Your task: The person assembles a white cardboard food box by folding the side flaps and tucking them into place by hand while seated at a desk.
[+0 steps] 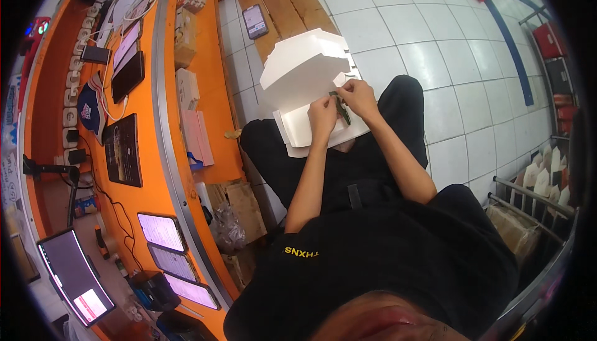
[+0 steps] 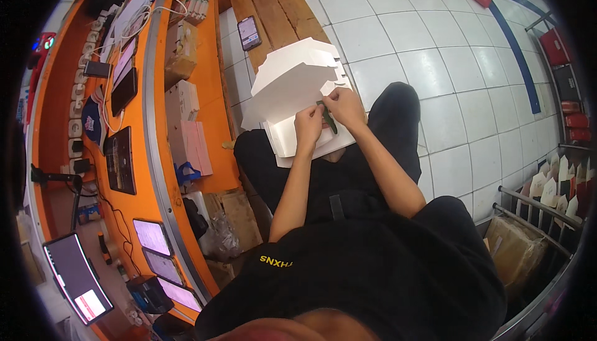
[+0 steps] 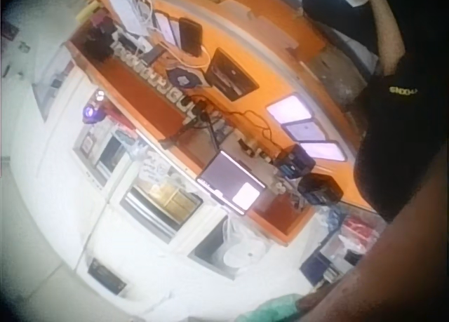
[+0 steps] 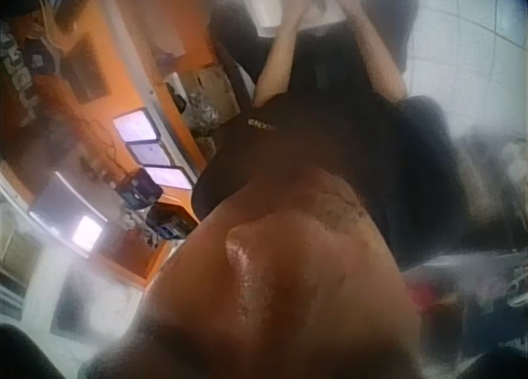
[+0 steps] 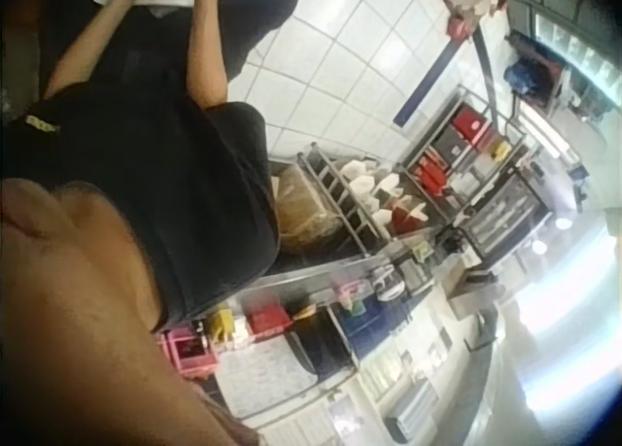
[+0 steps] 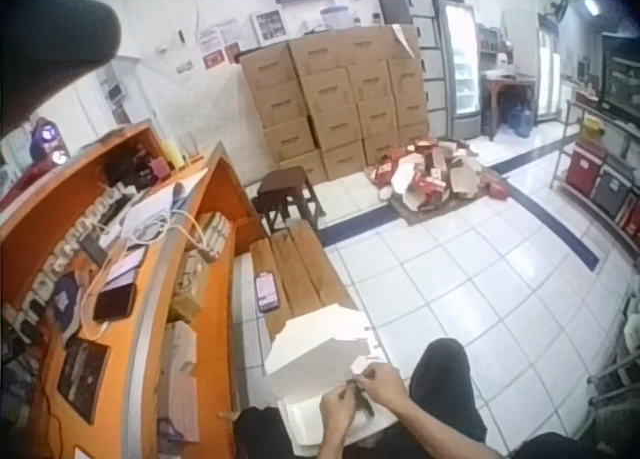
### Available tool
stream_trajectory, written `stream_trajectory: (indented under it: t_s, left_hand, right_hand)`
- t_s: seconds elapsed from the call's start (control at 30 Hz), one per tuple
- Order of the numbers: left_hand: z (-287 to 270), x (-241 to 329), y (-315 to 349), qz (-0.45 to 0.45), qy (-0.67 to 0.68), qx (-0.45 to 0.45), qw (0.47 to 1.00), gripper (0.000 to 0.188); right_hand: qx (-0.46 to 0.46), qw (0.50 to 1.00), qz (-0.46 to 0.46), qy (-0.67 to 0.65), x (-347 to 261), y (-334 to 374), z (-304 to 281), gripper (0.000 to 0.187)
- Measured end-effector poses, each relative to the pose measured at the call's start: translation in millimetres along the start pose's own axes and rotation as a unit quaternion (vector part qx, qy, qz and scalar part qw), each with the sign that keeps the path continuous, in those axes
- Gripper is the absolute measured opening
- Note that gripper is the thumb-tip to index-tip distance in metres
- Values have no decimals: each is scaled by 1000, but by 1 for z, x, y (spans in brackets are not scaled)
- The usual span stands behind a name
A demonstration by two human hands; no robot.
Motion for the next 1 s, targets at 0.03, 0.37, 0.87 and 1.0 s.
stream_trajectory:
  t_s: [0.03,0.37,0.87,1.0]
  left_hand:
    - [0,-2,1,-2,6,5,1000,29]
    - [-26,15,11,14,64,-89,994,31]
    - [-192,117,102,176,296,-96,934,32]
    - [-165,75,65,104,40,106,988,47]
  right_hand:
    - [6,1000,-21,15,3,1,2,28]
    - [-177,953,-5,-247,2,33,27,50]
    - [41,985,-166,-35,-49,-334,-285,76]
    - [-94,849,-68,516,52,-325,-229,118]
Point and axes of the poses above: each hand's wrist, its own y-axis away from the middle knuckle, its own z-axis out of the palm, x = y × z, the point moved 2 cm from there along -y, towards the middle knuckle, and after that the axes turned 9 degrees about y, right-handed, at the moved point
